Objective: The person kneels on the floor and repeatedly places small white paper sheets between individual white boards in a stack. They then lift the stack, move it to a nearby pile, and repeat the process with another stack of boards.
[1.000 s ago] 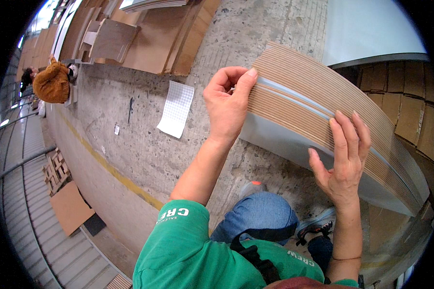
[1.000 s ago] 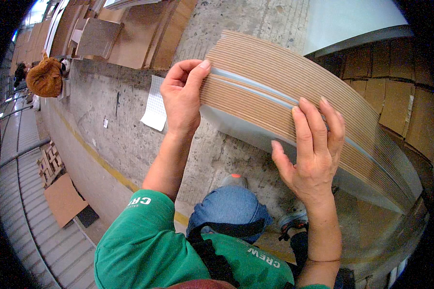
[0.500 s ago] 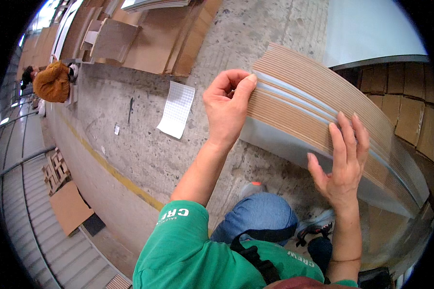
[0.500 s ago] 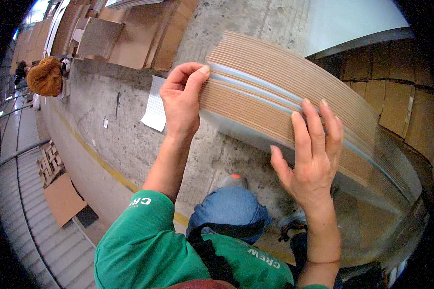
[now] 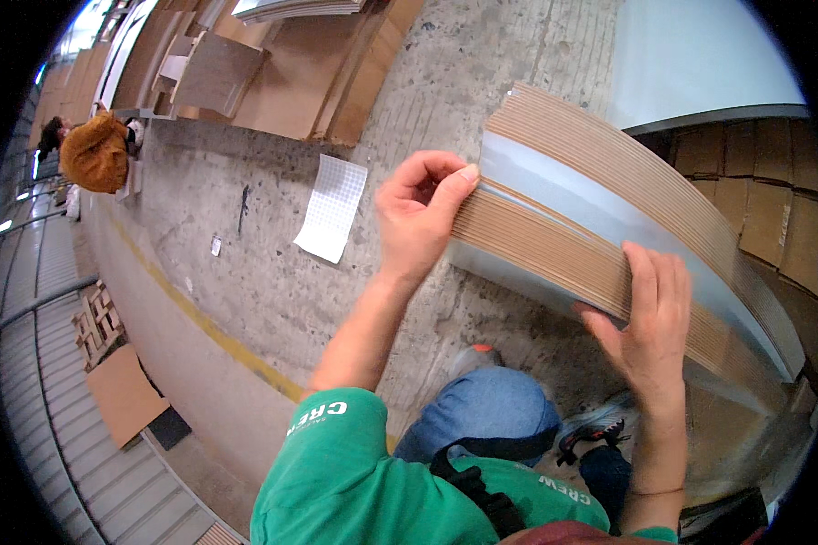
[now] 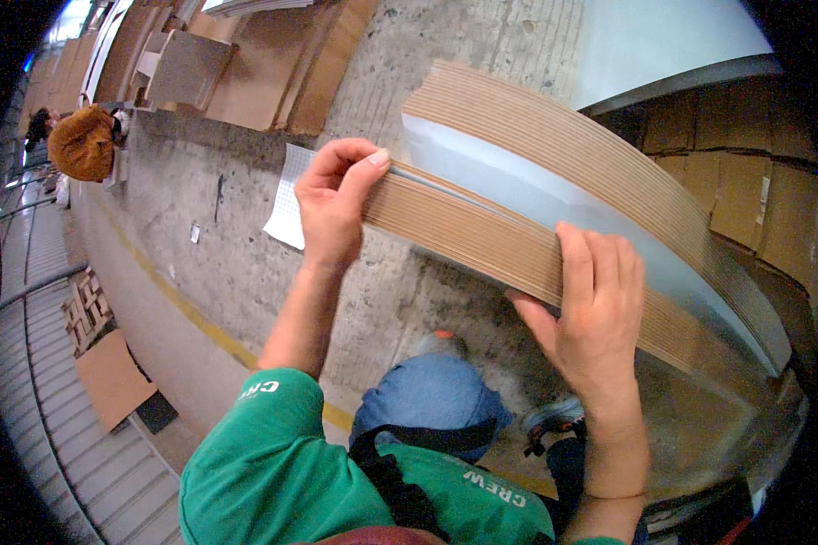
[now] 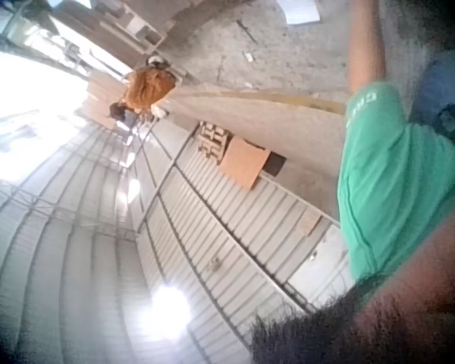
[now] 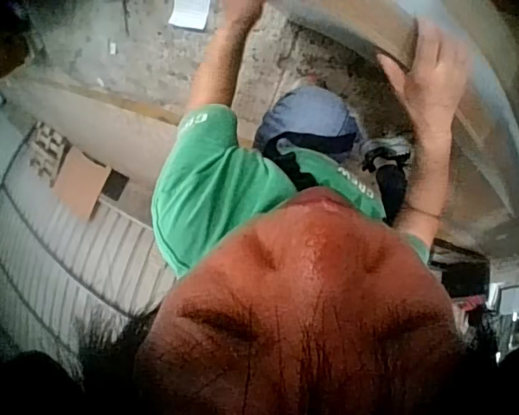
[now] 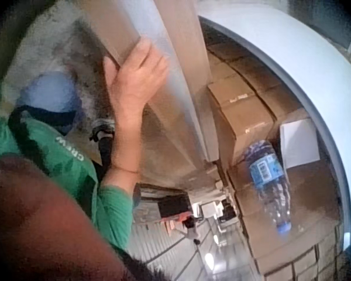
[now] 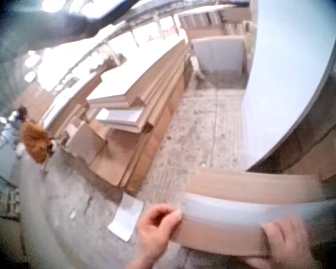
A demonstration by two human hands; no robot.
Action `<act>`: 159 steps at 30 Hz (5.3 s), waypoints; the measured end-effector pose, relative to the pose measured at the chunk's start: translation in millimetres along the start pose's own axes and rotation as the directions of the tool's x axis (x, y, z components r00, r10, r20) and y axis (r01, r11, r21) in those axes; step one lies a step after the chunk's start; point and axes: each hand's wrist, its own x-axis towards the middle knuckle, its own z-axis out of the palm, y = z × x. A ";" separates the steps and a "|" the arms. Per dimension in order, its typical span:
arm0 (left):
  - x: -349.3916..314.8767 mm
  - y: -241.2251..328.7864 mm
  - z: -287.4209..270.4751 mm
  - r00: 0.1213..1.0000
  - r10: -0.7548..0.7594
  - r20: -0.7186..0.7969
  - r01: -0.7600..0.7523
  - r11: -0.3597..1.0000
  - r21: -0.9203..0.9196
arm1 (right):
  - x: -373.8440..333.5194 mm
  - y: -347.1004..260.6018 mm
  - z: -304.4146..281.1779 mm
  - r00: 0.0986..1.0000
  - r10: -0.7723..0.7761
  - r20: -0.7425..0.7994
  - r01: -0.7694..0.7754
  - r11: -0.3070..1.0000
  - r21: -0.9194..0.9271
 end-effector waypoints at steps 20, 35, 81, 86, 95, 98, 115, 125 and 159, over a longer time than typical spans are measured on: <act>43.6 14.1 5.1 0.976 -0.182 0.117 0.175 0.982 0.074 | -11.0 -11.9 3.3 0.996 0.036 -0.080 -0.038 0.999 -0.025; 45.4 13.7 10.0 0.975 -0.192 0.107 0.187 0.981 0.059 | -9.0 -10.2 2.4 0.997 0.036 -0.061 -0.038 0.999 -0.028; 42.5 15.3 6.8 0.979 -0.157 0.127 0.140 0.981 0.131 | -18.5 -11.5 0.1 0.997 0.021 -0.069 -0.024 0.999 -0.042; 33.5 20.4 -17.9 0.992 -0.116 0.043 0.102 0.966 0.238 | -29.8 -20.7 -0.5 0.999 0.005 -0.041 -0.005 1.000 -0.002; -5.3 4.1 -78.7 0.937 -0.161 0.311 0.224 0.958 -0.179 | -40.1 -36.9 2.3 0.939 -0.126 -0.319 0.117 0.992 -0.049; -23.7 5.8 -61.8 0.925 -0.117 0.361 0.254 0.898 -0.360 | -65.2 -41.8 -26.7 0.948 -0.243 -0.207 0.226 0.969 -0.100; -54.6 20.9 -50.6 0.935 -0.103 0.340 0.199 0.944 -0.261 | -336.8 296.3 -106.1 -0.082 0.996 0.015 0.100 -0.007 0.995; -53.5 0.0 -75.7 0.919 -0.297 0.261 0.303 0.953 0.015 | -350.5 354.7 -75.1 0.061 0.982 0.176 0.020 -0.178 0.984; -48.0 -90.2 -43.8 0.823 -0.460 0.333 0.557 0.768 -0.315 | -418.8 322.7 -66.9 -0.042 0.963 0.267 -0.146 -0.270 0.952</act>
